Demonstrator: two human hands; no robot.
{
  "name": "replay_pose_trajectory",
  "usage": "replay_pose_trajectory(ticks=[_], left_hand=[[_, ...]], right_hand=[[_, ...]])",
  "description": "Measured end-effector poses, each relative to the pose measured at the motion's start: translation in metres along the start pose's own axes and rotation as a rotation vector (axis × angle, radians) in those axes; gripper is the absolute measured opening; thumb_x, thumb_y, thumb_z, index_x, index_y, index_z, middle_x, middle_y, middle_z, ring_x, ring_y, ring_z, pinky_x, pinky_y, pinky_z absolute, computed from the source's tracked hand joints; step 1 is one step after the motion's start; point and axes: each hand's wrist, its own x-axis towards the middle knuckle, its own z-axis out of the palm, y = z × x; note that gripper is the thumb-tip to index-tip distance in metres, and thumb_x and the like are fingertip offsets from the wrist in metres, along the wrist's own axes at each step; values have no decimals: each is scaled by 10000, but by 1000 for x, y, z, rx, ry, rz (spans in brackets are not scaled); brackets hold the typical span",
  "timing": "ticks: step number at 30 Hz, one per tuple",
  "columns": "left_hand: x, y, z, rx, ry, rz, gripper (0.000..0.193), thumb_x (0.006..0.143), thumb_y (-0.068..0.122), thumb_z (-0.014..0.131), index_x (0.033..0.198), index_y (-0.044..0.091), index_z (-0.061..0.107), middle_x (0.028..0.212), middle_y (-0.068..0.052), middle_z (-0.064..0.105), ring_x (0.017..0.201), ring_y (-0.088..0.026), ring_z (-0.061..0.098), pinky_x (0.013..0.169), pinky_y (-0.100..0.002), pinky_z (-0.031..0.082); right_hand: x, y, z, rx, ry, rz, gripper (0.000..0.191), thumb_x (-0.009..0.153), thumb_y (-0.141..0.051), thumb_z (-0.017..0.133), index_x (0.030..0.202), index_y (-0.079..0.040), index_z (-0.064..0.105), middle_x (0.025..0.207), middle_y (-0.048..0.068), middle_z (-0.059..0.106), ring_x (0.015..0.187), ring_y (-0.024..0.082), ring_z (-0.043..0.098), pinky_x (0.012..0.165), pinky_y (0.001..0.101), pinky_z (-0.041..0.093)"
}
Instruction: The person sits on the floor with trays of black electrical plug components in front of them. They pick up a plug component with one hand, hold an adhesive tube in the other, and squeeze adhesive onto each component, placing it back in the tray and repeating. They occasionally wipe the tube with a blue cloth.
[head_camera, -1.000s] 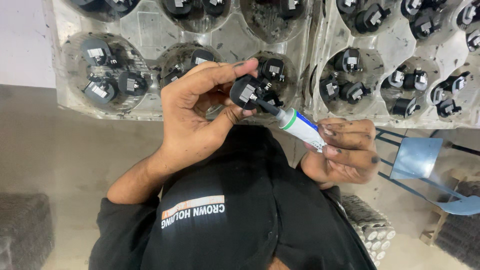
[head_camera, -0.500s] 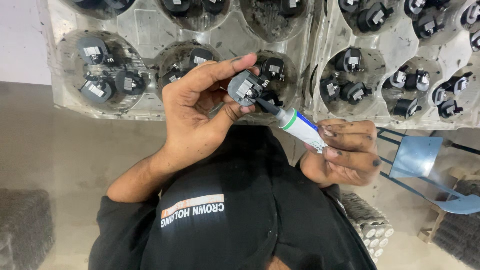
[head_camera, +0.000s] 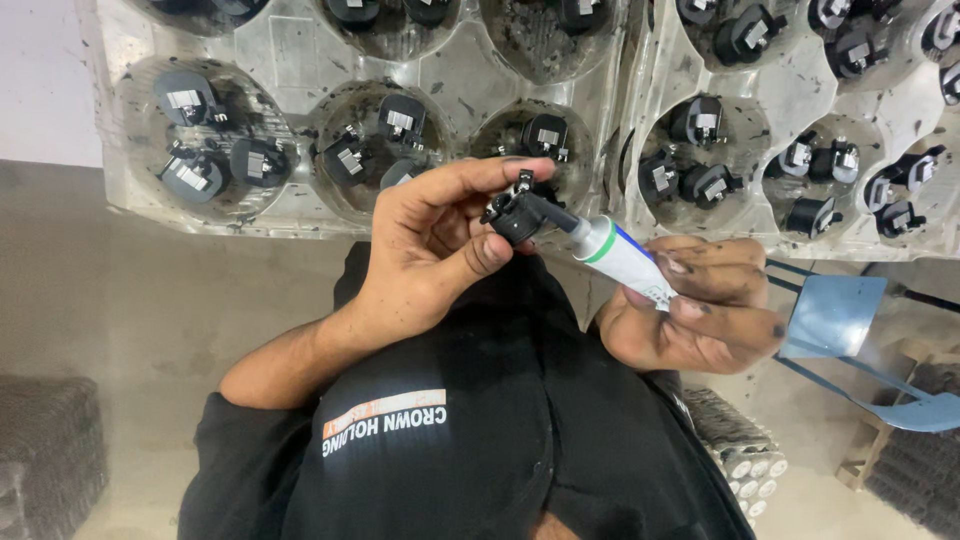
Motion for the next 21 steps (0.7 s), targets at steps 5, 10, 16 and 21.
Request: replay_pose_trajectory(ticks=[5, 10, 16, 21], left_hand=[[-5, -4, -3, -7, -13, -23, 348, 1139, 51, 684, 1459, 24, 550, 1531, -181, 572, 1146, -136, 688, 1018, -303, 614], [-6, -2, -3, 24, -12, -42, 369, 1142, 99, 680, 1476, 15, 546, 1515, -162, 589, 1063, -135, 698, 982, -296, 615], [-8, 1, -6, 39, -43, -57, 396, 1139, 156, 680, 1486, 19, 546, 1514, -148, 593, 1024, -136, 707, 969, -298, 629], [-3, 2, 2, 50, -11, -28, 380, 1111, 97, 705, 1452, 7, 563, 1492, -149, 613, 1098, -149, 689, 1001, -294, 604]], right_hand=[[-1, -4, -7, -35, -83, 1, 345, 839, 46, 779, 935, -76, 471, 799, 93, 530, 755, 218, 562, 505, 323, 600], [-3, 1, -10, -34, -29, -24, 366, 770, 127, 754, 886, -71, 470, 775, 89, 524, 730, 216, 560, 488, 287, 581], [2, 1, -17, -50, -142, -65, 317, 803, 96, 733, 873, -55, 464, 778, 117, 561, 717, 228, 609, 553, 331, 598], [12, -5, -18, -48, -204, -45, 363, 791, 82, 796, 877, -54, 471, 777, 108, 561, 716, 215, 605, 553, 322, 598]])
